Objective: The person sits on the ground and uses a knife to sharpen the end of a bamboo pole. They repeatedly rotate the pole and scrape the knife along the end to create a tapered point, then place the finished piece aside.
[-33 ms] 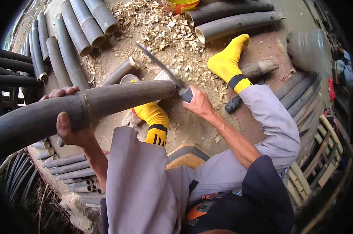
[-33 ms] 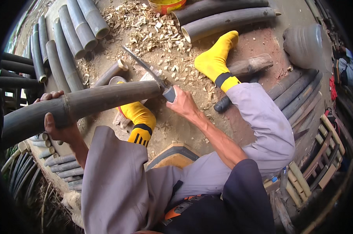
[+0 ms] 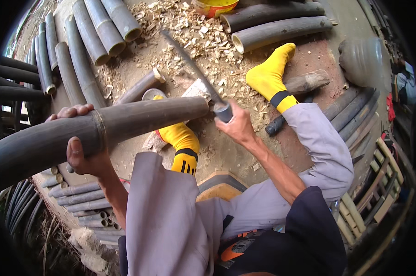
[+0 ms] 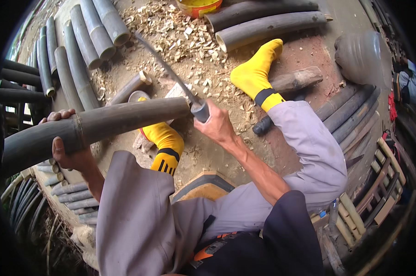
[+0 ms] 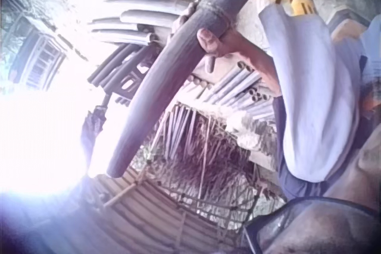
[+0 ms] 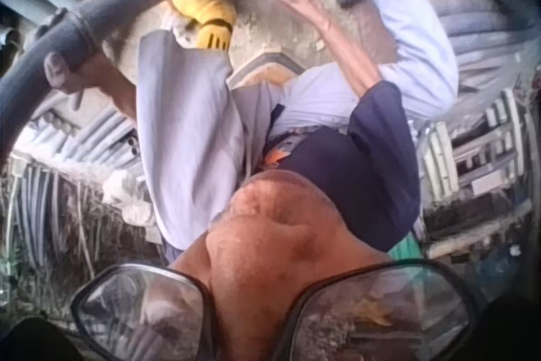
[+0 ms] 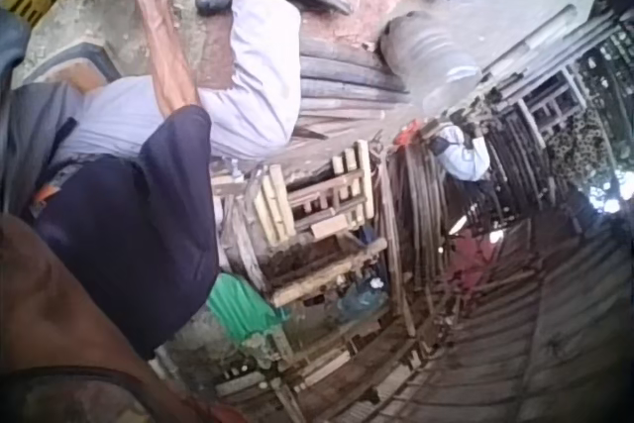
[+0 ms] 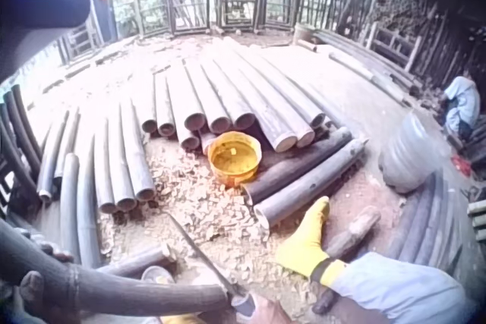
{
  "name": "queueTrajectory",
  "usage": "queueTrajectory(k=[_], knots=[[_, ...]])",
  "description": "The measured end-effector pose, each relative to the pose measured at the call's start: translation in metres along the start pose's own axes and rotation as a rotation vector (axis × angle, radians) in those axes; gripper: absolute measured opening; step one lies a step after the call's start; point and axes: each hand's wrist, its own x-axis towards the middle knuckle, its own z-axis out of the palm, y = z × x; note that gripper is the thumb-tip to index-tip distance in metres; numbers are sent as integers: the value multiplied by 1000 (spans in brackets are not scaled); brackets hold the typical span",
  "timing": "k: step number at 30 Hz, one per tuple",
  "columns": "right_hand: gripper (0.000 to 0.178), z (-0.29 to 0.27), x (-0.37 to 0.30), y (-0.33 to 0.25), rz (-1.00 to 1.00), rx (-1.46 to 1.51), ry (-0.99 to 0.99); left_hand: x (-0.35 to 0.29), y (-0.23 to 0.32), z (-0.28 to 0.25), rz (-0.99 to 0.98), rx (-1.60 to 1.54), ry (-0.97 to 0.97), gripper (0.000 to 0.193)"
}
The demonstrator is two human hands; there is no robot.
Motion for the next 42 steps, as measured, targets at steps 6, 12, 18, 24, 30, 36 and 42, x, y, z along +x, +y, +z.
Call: queueTrajectory(k=[6, 12, 18, 24, 30, 36, 42], knots=[[28, 18, -1, 30, -46, -48, 11, 0, -3, 3, 14, -71, -91, 71], [30, -9, 2, 9, -30, -47, -55, -6, 2, -5, -2, -8, -79, 67], [29, 10, 0, 23, -174, -11, 56, 0, 2, 3, 31, 37, -80, 65], [35, 0, 4, 28, 32, -97, -140, -1, 20, 34, -80, 153, 272, 54], [36, -16, -5, -53, -350, -18, 236, -1, 18, 2, 62, 34, 127, 52], [36, 9, 16, 26, -27, -220, -62, 6, 13, 3, 61, -51, -25, 55], [31, -3, -4, -22, -168, 59, 121, 2, 22, -13, 33, -38, -86, 58]])
